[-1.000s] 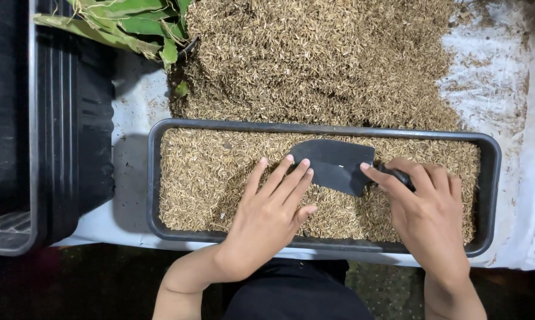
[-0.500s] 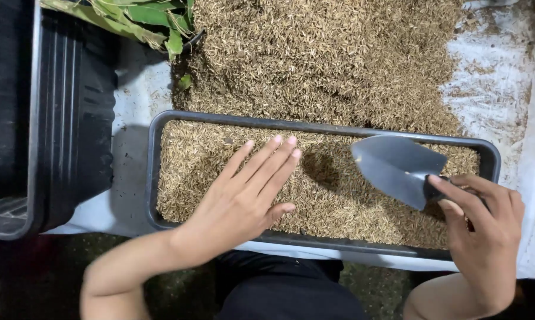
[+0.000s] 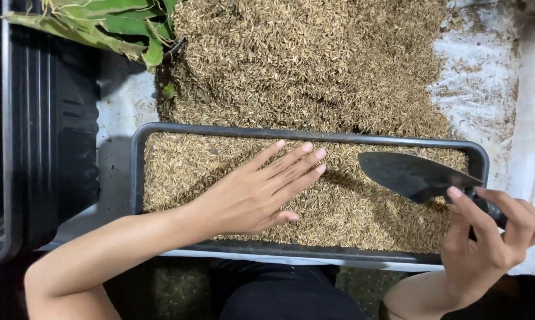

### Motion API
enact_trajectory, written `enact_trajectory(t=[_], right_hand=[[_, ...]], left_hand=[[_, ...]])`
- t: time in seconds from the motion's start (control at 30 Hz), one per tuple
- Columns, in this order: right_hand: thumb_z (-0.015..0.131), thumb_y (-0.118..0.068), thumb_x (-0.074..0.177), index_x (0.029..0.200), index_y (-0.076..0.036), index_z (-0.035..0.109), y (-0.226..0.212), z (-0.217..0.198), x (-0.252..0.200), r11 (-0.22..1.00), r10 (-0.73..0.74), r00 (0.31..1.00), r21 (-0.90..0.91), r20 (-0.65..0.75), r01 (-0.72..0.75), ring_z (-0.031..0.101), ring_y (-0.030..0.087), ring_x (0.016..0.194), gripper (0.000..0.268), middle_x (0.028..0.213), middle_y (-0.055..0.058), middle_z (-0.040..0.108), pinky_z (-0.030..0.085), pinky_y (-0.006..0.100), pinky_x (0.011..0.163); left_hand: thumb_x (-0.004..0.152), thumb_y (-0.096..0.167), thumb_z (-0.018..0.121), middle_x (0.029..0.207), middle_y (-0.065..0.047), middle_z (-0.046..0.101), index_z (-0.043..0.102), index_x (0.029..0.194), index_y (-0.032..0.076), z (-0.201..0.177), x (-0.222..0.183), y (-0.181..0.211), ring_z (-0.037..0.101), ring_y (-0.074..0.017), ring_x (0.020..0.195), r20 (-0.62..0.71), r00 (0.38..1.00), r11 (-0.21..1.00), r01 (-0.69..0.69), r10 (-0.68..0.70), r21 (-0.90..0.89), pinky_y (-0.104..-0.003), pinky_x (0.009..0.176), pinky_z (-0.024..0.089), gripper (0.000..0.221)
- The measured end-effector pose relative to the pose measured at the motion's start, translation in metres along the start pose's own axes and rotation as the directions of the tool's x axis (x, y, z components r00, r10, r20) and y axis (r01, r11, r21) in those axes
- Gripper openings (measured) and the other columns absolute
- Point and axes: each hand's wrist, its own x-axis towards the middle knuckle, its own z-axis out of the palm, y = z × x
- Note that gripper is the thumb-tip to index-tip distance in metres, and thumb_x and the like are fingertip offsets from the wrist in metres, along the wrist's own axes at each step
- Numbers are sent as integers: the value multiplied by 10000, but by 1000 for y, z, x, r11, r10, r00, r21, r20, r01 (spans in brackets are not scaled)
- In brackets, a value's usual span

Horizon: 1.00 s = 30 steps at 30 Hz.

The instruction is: The person levels a layer of grain in a rectangular tray using a small metal trowel. They first spread the grain by hand, then repeatedly scrape and smooth the surface with the trowel to create an even layer.

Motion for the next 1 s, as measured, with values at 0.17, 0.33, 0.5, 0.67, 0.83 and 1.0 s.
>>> enact_trajectory(t=[0.17, 0.33, 0.5, 0.67, 0.83, 1.0], right_hand=[[677, 251, 1112, 1245, 59, 757, -3, -1, 0, 998, 69, 997, 12, -43, -69, 544, 449, 1097, 247, 1242, 319, 559, 379, 544, 1062], [663, 163, 1167, 1302, 101, 700, -10, -1, 2, 993, 105, 993, 58, -50, -102, 555, 453, 1133, 153, 1248, 326, 548, 435, 549, 1033], [638, 145, 1182, 1322, 140, 662, -10, -1, 2, 990, 109, 993, 96, -52, -103, 550, 468, 1148, 142, 1260, 334, 534, 480, 576, 1012], [635, 131, 1182, 1351, 151, 648, -10, -2, 2, 993, 98, 995, 75, -35, -95, 550, 476, 1165, 171, 1261, 340, 550, 451, 569, 1018], [633, 118, 1187, 1356, 170, 646, -8, -2, 0, 994, 89, 996, 73, -24, -87, 550, 476, 1164, 177, 1268, 339, 536, 477, 579, 1009], [611, 117, 1203, 1385, 208, 616, -9, -3, 2, 990, 88, 996, 115, -19, -85, 560, 504, 1139, 204, 1265, 359, 528, 506, 605, 998]], left_hand=[[1047, 549, 296, 1645, -143, 107, 128, 1574, 60, 13, 1, -4, 97, -282, 1536, 11, 996, 996, -83, 83, 34, -484, 1249, 53, 738], [1046, 517, 224, 1636, -142, 72, 89, 1567, 75, 29, 2, -3, 46, -265, 1532, 36, 994, 994, -105, 104, 14, -488, 1245, -7, 696], [1053, 487, 195, 1647, -118, 90, 83, 1567, 74, 29, 1, -4, 64, -246, 1539, 37, 994, 994, -105, 105, -5, -484, 1251, -6, 670], [1061, 465, 165, 1662, -85, 131, 110, 1579, 78, 25, 0, -5, 95, -215, 1546, 13, 995, 994, -101, 101, -49, -463, 1259, 8, 649], [1054, 497, 192, 1650, -117, 97, 84, 1571, 75, 29, 1, -3, 69, -238, 1540, 37, 994, 995, -104, 103, 1, -475, 1254, -1, 676], [1065, 488, 228, 1644, -141, 111, 137, 1568, 52, 17, 0, -4, 81, -260, 1539, 30, 987, 987, -158, 158, 12, -477, 1253, 16, 671]])
